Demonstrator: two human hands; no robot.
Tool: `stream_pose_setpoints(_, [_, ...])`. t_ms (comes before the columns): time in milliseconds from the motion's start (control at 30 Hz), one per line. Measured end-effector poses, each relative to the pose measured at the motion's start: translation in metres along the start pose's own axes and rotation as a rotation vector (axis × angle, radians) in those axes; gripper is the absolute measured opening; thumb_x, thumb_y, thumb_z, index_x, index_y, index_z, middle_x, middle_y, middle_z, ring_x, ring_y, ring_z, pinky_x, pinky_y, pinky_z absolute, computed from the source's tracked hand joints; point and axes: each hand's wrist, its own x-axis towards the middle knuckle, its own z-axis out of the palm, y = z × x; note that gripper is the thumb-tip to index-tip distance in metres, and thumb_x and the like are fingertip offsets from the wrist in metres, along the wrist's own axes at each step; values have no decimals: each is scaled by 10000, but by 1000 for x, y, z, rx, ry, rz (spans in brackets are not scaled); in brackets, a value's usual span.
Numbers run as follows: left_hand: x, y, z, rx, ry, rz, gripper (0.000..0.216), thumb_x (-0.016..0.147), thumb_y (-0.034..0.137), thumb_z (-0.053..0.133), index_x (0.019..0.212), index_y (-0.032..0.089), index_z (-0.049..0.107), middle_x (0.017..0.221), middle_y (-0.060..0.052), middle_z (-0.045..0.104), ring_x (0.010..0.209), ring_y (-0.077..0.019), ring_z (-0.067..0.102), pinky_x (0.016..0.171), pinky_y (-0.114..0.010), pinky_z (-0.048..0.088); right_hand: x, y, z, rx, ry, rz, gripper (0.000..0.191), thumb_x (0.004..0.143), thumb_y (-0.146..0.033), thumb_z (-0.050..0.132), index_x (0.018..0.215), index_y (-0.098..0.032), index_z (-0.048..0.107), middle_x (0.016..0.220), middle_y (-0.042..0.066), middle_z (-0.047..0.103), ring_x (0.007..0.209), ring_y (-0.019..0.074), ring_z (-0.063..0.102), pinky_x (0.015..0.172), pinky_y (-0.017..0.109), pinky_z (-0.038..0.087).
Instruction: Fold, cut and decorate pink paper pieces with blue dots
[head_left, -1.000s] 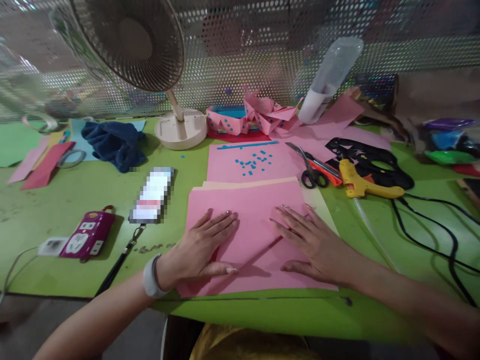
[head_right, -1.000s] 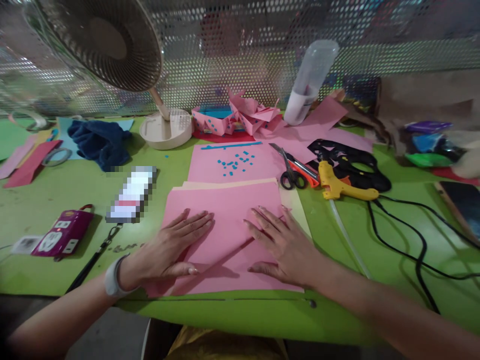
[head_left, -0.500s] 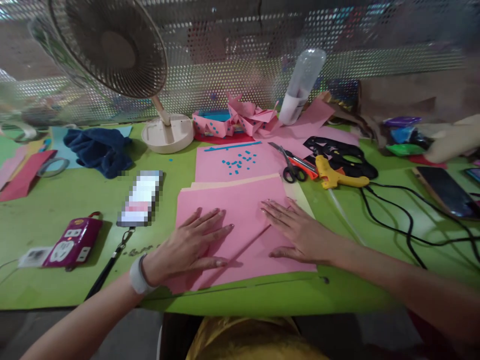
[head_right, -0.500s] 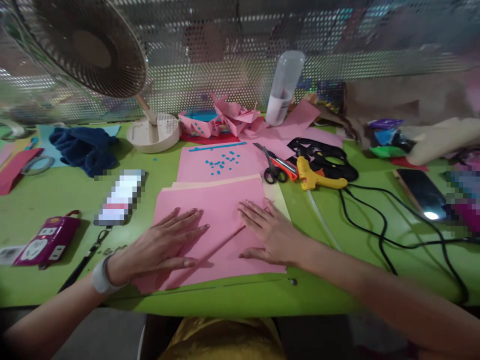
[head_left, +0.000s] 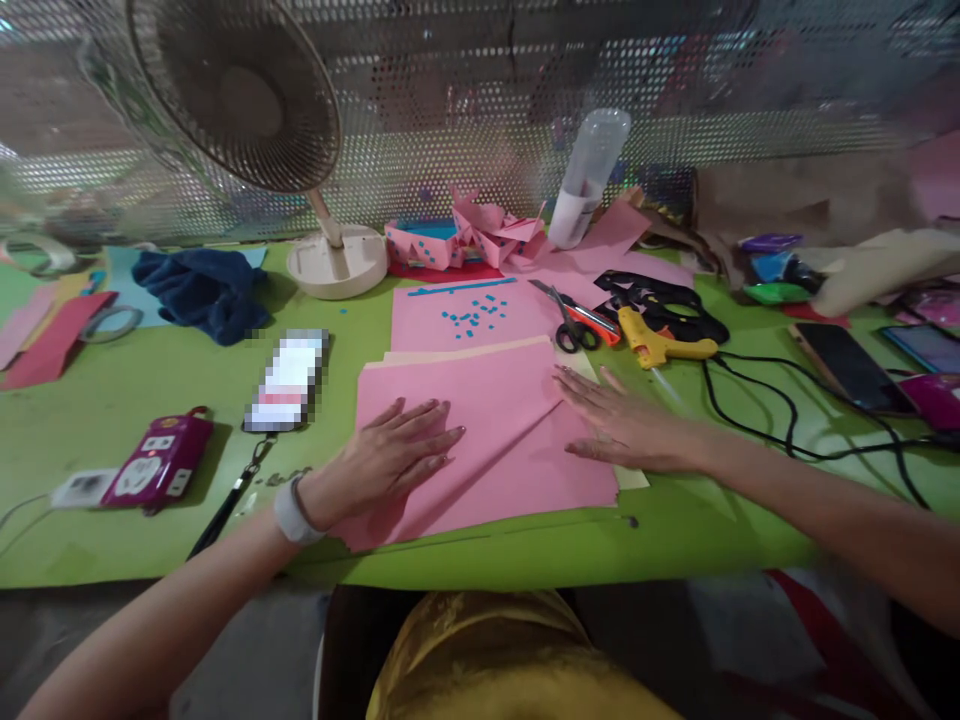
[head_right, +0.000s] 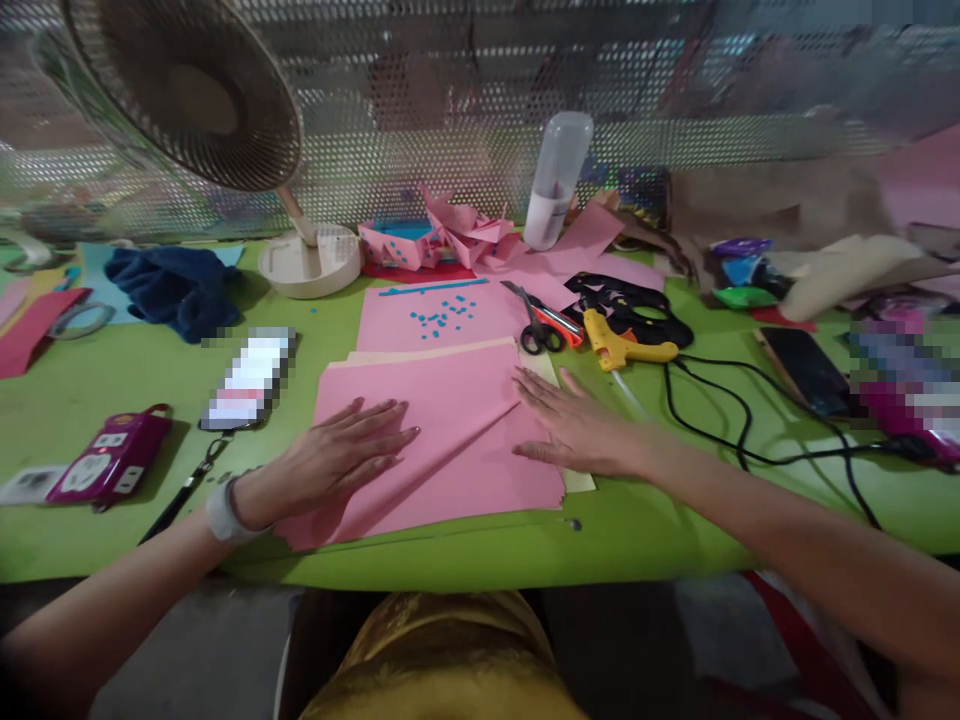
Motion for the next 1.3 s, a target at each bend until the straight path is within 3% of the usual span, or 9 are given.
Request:
stream_pose_setpoints(200, [-1, -3, 6, 27, 31, 13, 451, 1021, 416, 317, 1448, 309, 412, 1551, -47, 337, 1451, -204, 268, 1193, -467, 199, -5, 17, -47, 178, -12, 52, 663, 949, -605, 353, 1517, -272, 274, 1525, 44, 361, 1351, 294, 438, 1065, 513, 430])
stream_pose_setpoints(300, [-1, -3, 7, 35, 31, 19, 459, 1026, 429, 280, 1450, 307, 406, 1549, -48, 342, 1454, -197, 258, 1188, -468, 204, -15, 28, -62, 228, 12, 98, 568, 975, -576, 310, 1458, -295, 410, 1468, 1, 462, 1298, 272, 509, 1033, 456, 465])
stream_pose_setpoints(500, [-2, -3, 8, 32, 20, 19, 460, 1031, 414, 267, 1455, 296, 399, 1553, -62, 333, 1458, -197, 246, 1189, -469, 192, -34, 58, -47, 161, 42, 125, 532, 954, -531, 437, 1390, -240, 526, 1311, 67, 625, 1108, 267, 653, 894, 378, 531])
stream_pose_setpoints(600, [-3, -5, 11, 44, 27, 28, 456, 1032, 408, 276, 1463, 303, 383, 1559, -51, 322, 1464, -192, 226, 1191, -474, 181, -41, 55, -43, 120, 75, 170, 513, 943, -525, 463, 1349, -233, 575, 1251, 79, 665, 1063, 270, 673, 877, 380, 537])
stream_pose_setpoints(700, [-3, -5, 11, 52, 30, 27, 457, 1030, 416, 278, 1457, 303, 394, 1554, -55, 331, 1459, -195, 244, 1189, -473, 187, -41, 29, -48, 134, 161, 237, 601, 944, -576, 418, 1386, -186, 533, 1363, 112, 578, 1225, 305, 572, 1001, 452, 476])
stream_pose_setpoints(767, [-3, -5, 10, 54, 31, 22, 454, 1029, 422, 278, 1453, 311, 401, 1550, -55, 339, 1456, -195, 252, 1187, -473, 197, -34, 3, -49, 161, 190, 194, 657, 970, -576, 338, 1481, -166, 385, 1496, 113, 420, 1357, 293, 433, 1095, 475, 391])
stream_pose_setpoints(933, [-1, -3, 8, 49, 27, 12, 459, 1030, 424, 263, 1449, 309, 411, 1540, -51, 353, 1453, -195, 256, 1186, -460, 208, 4, -50, -25, 90, 90, 13, 948, 886, -706, 382, 1539, -62, 146, 1597, 165, 61, 1479, 305, 81, 1200, 500, 172])
stream_pose_setpoints(1100, [-1, -3, 8, 44, 37, 12, 444, 1027, 406, 298, 1446, 320, 417, 1537, -42, 354, 1447, -198, 270, 1189, -453, 204, 24, -58, 6, 73, -7, -65, 1014, 865, -749, 344, 1538, -29, 106, 1586, 210, 39, 1479, 318, 39, 1207, 507, 139])
stream_pose_setpoints(1300, [-1, -2, 7, 26, 29, -2, 441, 1025, 415, 304, 1437, 324, 430, 1537, -49, 353, 1438, -205, 297, 1181, -462, 221, 20, -60, 17, 17, 47, -118, 1026, 859, -744, 375, 1546, -57, 45, 1597, 201, 23, 1484, 322, 34, 1209, 511, 117])
